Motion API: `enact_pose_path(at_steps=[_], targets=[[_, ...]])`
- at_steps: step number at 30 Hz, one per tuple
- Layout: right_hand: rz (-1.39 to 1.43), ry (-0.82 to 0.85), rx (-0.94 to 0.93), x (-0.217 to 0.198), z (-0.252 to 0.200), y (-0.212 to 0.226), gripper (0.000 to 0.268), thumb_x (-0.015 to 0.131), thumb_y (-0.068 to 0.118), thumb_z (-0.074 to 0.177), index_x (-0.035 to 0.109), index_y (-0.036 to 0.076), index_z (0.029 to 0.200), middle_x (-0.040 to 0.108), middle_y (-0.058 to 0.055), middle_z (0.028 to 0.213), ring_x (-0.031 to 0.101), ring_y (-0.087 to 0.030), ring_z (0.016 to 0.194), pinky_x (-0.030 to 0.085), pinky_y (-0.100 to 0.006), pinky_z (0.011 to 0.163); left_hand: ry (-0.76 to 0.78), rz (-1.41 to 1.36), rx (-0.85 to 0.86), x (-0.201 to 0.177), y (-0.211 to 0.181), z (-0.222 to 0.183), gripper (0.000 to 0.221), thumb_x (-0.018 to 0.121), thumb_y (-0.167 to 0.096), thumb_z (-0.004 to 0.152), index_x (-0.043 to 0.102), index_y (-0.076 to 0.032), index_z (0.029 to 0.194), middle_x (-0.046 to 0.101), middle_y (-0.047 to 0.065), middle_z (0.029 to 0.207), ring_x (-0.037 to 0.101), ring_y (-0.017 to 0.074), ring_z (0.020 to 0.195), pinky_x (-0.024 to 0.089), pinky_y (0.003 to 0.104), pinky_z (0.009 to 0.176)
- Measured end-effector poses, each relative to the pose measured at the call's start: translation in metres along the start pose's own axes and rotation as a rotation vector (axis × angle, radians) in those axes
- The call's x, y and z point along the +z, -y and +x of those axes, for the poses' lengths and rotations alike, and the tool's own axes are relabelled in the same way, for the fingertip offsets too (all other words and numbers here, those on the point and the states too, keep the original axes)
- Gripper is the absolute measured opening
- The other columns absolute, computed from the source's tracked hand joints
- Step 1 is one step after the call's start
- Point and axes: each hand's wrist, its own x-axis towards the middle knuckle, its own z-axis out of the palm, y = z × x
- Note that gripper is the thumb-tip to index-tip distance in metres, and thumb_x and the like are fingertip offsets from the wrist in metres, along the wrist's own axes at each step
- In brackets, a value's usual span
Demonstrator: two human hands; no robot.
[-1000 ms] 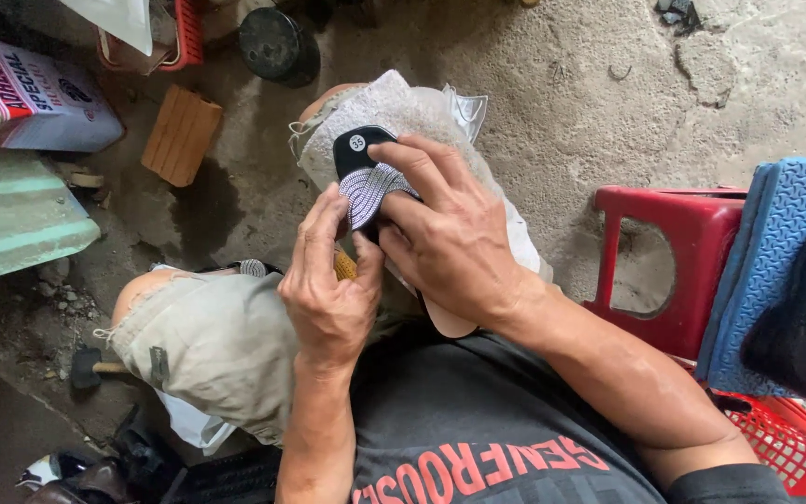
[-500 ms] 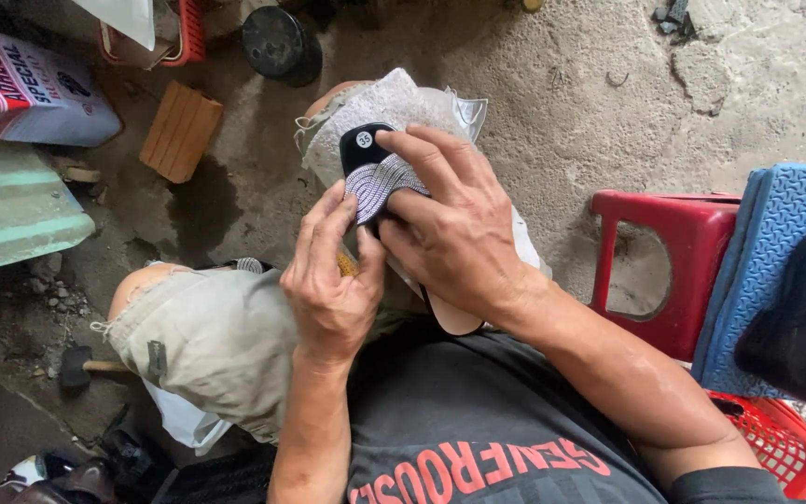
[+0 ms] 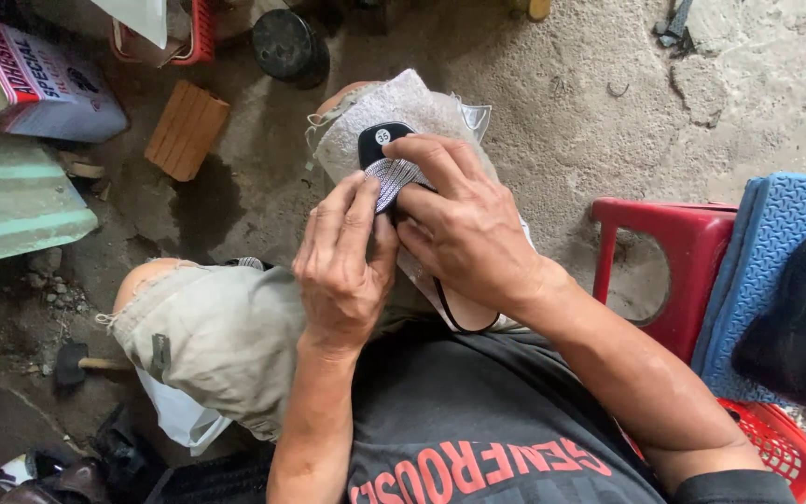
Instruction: Adjusting and fitting a decorative strap onto a sandal sole in a shoe repair shop.
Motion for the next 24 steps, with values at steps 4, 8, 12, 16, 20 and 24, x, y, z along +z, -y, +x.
enact_pose_path(at_steps=[4,8,12,16,20,24], targets=[[0.041,-0.047,0.021,0.001,-0.0041,0.0016,0.015,0.069,0.005,0.09,0.057,0.004,0.081,0.053,-0.016,0.14,0.052,-0.041,0.128,0.052,-0.054,0.1,-0.043,-0.071,-0.025,0.0034,-0.0029,0.0004,0.025,0.054,-0.006,0.108,0.067,0.005,0.125,0.069,0.02,0.123,0.073,0.0337,0.107,0.059,0.042,0.096],[-0.06,-0.113,0.064,0.0013,-0.0084,0.0055,0.014,0.073,0.009,0.092,0.062,0.007,0.083,0.055,-0.012,0.143,0.05,-0.037,0.136,0.057,-0.045,0.087,-0.064,-0.076,-0.053,0.0049,-0.0042,0.0004,0.023,0.052,-0.005,0.107,0.065,0.006,0.122,0.068,0.021,0.121,0.073,0.0344,0.106,0.059,0.043,0.096],[-0.054,-0.139,0.047,0.0,-0.009,0.0064,0.008,0.074,0.002,0.093,0.066,0.003,0.093,0.048,-0.017,0.152,0.045,-0.041,0.141,0.049,-0.054,0.115,-0.045,-0.014,-0.028,0.0025,-0.0043,0.0026,0.024,0.056,-0.012,0.109,0.066,0.005,0.121,0.07,0.019,0.12,0.074,0.0339,0.102,0.059,0.042,0.092],[0.053,-0.124,0.054,0.0032,-0.0064,0.0029,0.005,0.072,0.003,0.097,0.069,0.002,0.093,0.048,-0.018,0.152,0.045,-0.041,0.141,0.047,-0.055,0.117,-0.051,-0.013,-0.028,0.0018,-0.0028,0.0026,0.022,0.057,-0.01,0.108,0.067,0.005,0.12,0.071,0.019,0.119,0.074,0.0328,0.102,0.06,0.042,0.091],[0.057,-0.148,0.077,0.0026,-0.0063,0.0053,0.006,0.072,0.006,0.095,0.07,0.005,0.089,0.052,-0.014,0.149,0.044,-0.039,0.141,0.045,-0.054,0.116,-0.017,-0.021,-0.007,0.0008,-0.002,-0.0006,0.023,0.057,-0.006,0.108,0.067,0.006,0.126,0.07,0.021,0.124,0.075,0.0345,0.106,0.06,0.043,0.094],[-0.133,-0.154,0.033,-0.0024,-0.0062,0.0092,0.014,0.074,0.008,0.09,0.065,0.008,0.079,0.054,-0.013,0.144,0.041,-0.038,0.142,0.043,-0.058,0.11,-0.066,-0.022,-0.026,0.0043,-0.0058,0.0029,0.022,0.053,-0.006,0.108,0.069,0.006,0.117,0.072,0.02,0.119,0.075,0.033,0.1,0.06,0.042,0.09]])
